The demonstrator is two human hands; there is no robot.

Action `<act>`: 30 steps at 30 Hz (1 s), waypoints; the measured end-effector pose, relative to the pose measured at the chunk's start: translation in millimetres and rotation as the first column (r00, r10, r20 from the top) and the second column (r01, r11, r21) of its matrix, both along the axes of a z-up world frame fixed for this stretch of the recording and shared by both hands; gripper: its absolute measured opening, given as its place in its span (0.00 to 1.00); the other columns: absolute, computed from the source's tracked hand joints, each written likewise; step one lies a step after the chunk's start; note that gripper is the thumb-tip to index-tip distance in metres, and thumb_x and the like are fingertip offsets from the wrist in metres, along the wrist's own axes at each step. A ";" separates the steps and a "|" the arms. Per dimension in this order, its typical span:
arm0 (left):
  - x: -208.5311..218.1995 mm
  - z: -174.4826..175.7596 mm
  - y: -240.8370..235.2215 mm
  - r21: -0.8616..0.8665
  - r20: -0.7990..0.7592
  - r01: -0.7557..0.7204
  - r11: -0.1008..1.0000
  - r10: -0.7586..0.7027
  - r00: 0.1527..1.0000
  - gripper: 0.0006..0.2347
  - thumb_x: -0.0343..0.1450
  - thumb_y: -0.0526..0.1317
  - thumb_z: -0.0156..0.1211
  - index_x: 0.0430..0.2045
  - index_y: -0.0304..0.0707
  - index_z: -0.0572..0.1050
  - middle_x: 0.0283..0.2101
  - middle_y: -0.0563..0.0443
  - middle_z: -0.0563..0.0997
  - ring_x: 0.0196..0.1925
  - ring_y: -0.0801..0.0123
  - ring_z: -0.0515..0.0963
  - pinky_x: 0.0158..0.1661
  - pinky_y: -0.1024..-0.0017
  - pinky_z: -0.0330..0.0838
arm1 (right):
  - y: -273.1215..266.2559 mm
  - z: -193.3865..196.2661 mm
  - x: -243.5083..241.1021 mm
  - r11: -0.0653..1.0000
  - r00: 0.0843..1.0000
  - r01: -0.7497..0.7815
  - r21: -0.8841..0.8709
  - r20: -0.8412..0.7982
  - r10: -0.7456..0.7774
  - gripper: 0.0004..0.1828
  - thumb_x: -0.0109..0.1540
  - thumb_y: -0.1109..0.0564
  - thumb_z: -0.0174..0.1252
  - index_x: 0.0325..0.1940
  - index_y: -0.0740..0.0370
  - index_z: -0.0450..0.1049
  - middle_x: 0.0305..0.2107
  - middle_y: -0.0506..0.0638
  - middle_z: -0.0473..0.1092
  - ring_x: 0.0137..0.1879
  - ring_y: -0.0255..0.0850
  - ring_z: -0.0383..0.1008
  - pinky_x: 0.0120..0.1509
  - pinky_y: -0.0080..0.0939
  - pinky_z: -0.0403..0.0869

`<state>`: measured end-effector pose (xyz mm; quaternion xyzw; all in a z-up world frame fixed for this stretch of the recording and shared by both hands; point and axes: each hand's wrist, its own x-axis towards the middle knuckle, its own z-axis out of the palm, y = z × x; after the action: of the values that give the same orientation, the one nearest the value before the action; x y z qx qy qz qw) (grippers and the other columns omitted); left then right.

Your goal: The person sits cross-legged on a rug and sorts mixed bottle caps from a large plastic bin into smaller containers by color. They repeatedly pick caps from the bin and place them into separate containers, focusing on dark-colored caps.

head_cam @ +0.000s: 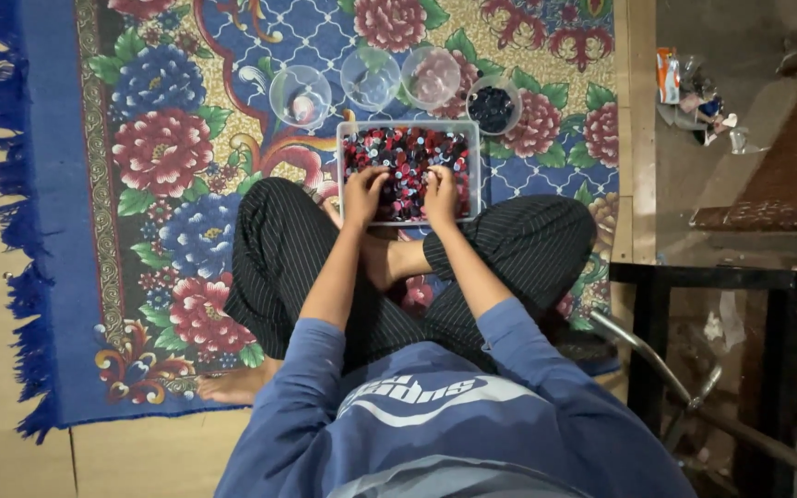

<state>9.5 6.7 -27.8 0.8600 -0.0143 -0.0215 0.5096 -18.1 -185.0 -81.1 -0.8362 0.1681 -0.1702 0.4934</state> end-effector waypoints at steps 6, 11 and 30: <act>1.6 -13.6 -3.0 -0.070 -0.046 -0.060 0.996 0.057 0.997 0.06 0.73 0.43 0.66 0.42 0.55 0.83 0.37 0.48 0.86 0.44 0.52 0.81 0.50 0.59 0.74 | -2.6 -0.5 0.7 0.996 0.999 0.048 0.070 -0.016 -0.047 0.07 0.68 0.61 0.57 0.49 0.56 0.76 0.34 0.57 0.78 0.38 0.55 0.81 0.42 0.49 0.80; 2.7 -10.8 -2.0 -0.049 -0.091 -0.048 0.998 0.044 0.995 0.07 0.73 0.43 0.65 0.43 0.61 0.82 0.39 0.54 0.86 0.46 0.56 0.82 0.51 0.59 0.75 | -1.0 -1.6 2.9 0.992 0.998 0.055 0.117 0.000 -0.055 0.07 0.67 0.59 0.60 0.49 0.57 0.78 0.39 0.57 0.79 0.45 0.54 0.81 0.46 0.47 0.79; -0.9 0.2 -5.6 0.029 0.015 0.067 0.997 -0.067 0.998 0.06 0.69 0.43 0.68 0.36 0.63 0.84 0.36 0.59 0.85 0.45 0.61 0.80 0.52 0.64 0.74 | -77.4 57.3 78.2 0.969 0.939 0.226 0.098 0.241 -0.244 0.25 0.69 0.56 0.57 0.71 0.49 0.66 0.34 0.52 0.80 0.39 0.40 0.79 0.42 0.37 0.77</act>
<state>8.6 1.1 -27.6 0.8663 -0.0468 -0.0320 0.4963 60.1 -262.5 -23.7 -0.7643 0.2086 -0.3265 0.5154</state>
